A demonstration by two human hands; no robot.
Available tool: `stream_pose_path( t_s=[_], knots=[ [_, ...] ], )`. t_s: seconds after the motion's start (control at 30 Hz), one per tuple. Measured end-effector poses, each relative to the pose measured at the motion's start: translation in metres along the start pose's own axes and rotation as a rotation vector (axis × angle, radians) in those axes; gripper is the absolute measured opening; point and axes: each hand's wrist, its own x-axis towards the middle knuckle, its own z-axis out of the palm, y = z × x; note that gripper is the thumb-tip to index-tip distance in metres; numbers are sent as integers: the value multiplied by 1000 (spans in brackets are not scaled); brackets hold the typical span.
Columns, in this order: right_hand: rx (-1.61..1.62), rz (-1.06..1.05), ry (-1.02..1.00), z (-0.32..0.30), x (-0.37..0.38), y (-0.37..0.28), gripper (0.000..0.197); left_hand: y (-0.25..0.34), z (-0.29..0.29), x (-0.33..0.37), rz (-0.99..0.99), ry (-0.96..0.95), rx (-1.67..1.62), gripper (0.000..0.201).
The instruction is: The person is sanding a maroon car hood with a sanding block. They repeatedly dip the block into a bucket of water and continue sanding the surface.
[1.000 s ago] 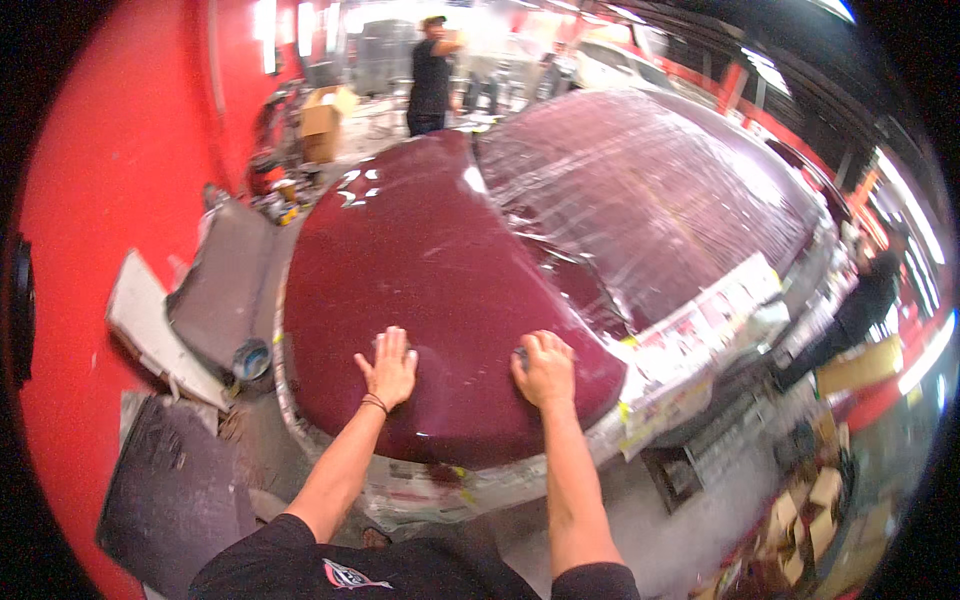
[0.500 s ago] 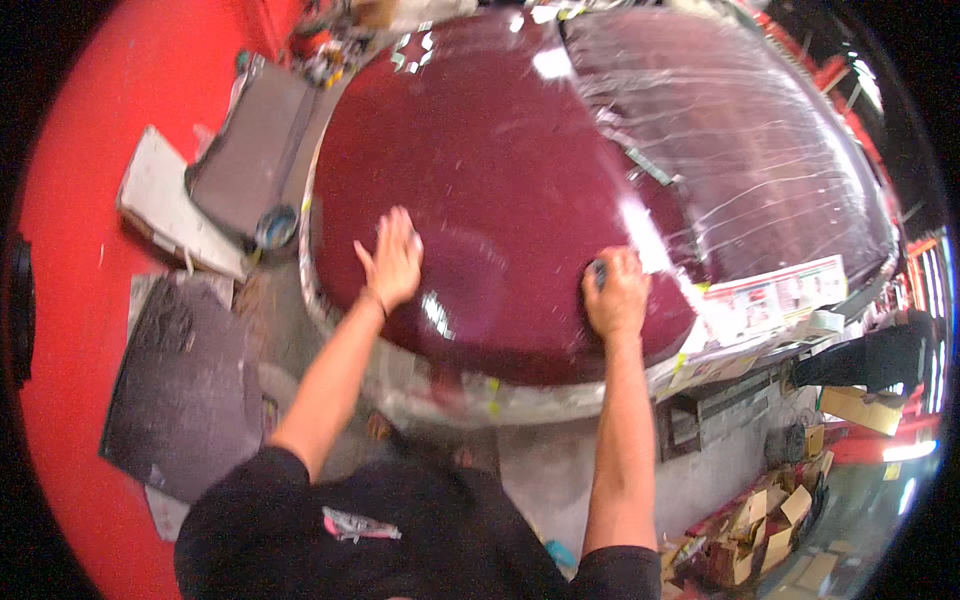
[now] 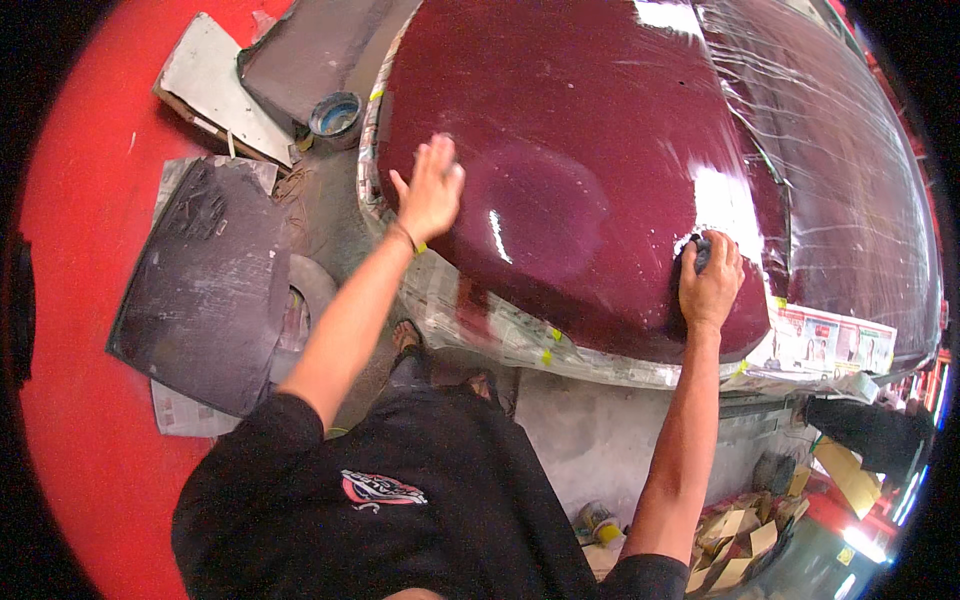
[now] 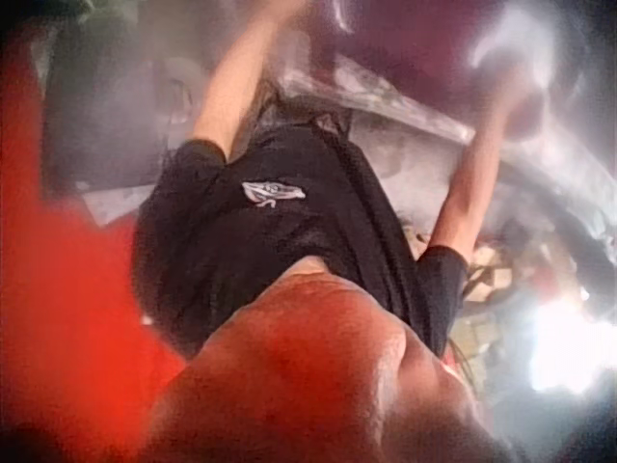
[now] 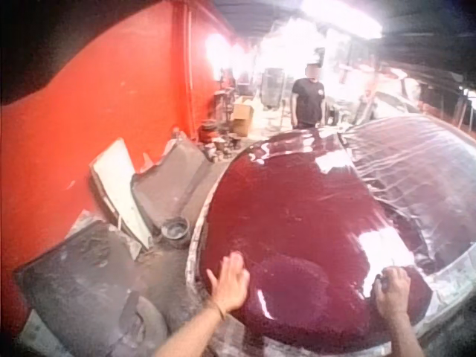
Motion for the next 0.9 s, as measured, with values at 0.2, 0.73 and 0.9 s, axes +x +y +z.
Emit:
stream_pose_path(
  t_s=[0.2, 0.73, 0.9],
  knots=[
    [-14, -1, 5, 0, -10, 8, 31, 33, 19, -94, 85, -18, -66, 71],
    [101, 30, 60, -4, -7, -1, 32, 5, 23, -63, 11, -73, -63, 71],
    [116, 150, 91, 13, -11, 1, 32, -9, 13, -80, 93, -65, -133, 74]
  ],
)
